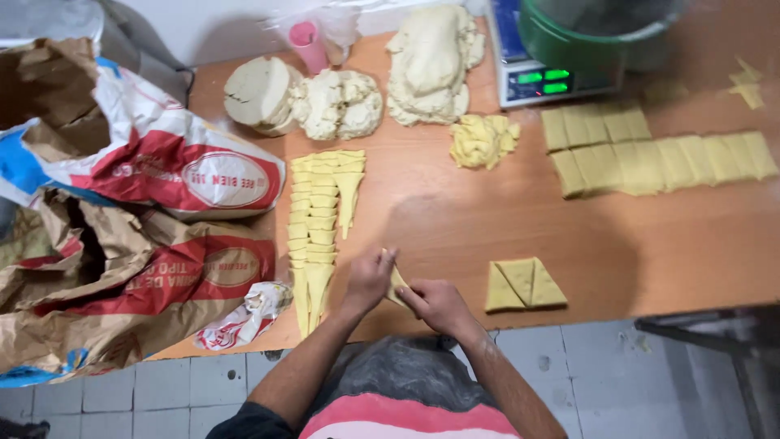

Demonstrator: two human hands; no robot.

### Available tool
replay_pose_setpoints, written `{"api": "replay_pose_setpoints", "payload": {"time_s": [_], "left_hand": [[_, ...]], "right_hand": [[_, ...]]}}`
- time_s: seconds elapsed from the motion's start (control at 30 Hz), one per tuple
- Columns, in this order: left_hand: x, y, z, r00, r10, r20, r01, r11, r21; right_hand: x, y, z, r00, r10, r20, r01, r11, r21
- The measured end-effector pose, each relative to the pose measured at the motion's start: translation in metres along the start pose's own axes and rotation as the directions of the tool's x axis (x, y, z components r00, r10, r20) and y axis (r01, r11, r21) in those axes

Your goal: Folding and shaping cut pastry dough into triangles on a bakery workbench.

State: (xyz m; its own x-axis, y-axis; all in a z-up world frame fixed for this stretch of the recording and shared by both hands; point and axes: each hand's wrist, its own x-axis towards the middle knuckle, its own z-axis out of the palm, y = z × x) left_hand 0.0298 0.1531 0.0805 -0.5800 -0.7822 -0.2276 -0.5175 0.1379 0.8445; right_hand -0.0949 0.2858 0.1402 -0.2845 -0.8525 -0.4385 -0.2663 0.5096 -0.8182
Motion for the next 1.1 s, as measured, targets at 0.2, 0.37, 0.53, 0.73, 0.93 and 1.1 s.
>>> {"api": "replay_pose_setpoints", "payload": {"time_s": [0.2, 0.37, 0.53, 0.73, 0.93, 1.1], "left_hand": [[-0.002, 0.025, -0.033, 0.929, 0.359, 0.09, -0.362, 0.932, 0.021], [0.036, 0.008, -0.077, 0.976, 0.191, 0.103, -0.204, 0.969, 0.141], [0.09, -0.039, -0.106, 0.989, 0.102, 0.106, -0.122, 0.972, 0.201], [0.175, -0.068, -0.117, 0.963, 0.039, 0.268, -0.141, 0.918, 0.37], [0.231, -0.083, -0.103, 0.94, 0.159, 0.303, -0.296, 0.823, 0.485], [0.264, -0.093, -0.094, 0.888, 0.264, 0.376, -0.431, 0.761, 0.485]], "right_hand": [[0.068, 0.087, 0.075, 0.871, -0.446, -0.208, 0.491, 0.765, 0.416], [0.085, 0.027, 0.096, 0.959, -0.242, -0.145, 0.282, 0.854, 0.438], [0.09, -0.03, 0.092, 0.995, -0.075, -0.062, 0.076, 0.997, 0.01], [0.107, -0.02, 0.119, 0.976, 0.11, -0.188, -0.078, 0.982, 0.171], [0.127, 0.014, 0.154, 0.931, 0.32, -0.173, -0.262, 0.92, 0.293], [0.144, 0.047, 0.184, 0.952, 0.297, -0.077, -0.233, 0.864, 0.446]]}}
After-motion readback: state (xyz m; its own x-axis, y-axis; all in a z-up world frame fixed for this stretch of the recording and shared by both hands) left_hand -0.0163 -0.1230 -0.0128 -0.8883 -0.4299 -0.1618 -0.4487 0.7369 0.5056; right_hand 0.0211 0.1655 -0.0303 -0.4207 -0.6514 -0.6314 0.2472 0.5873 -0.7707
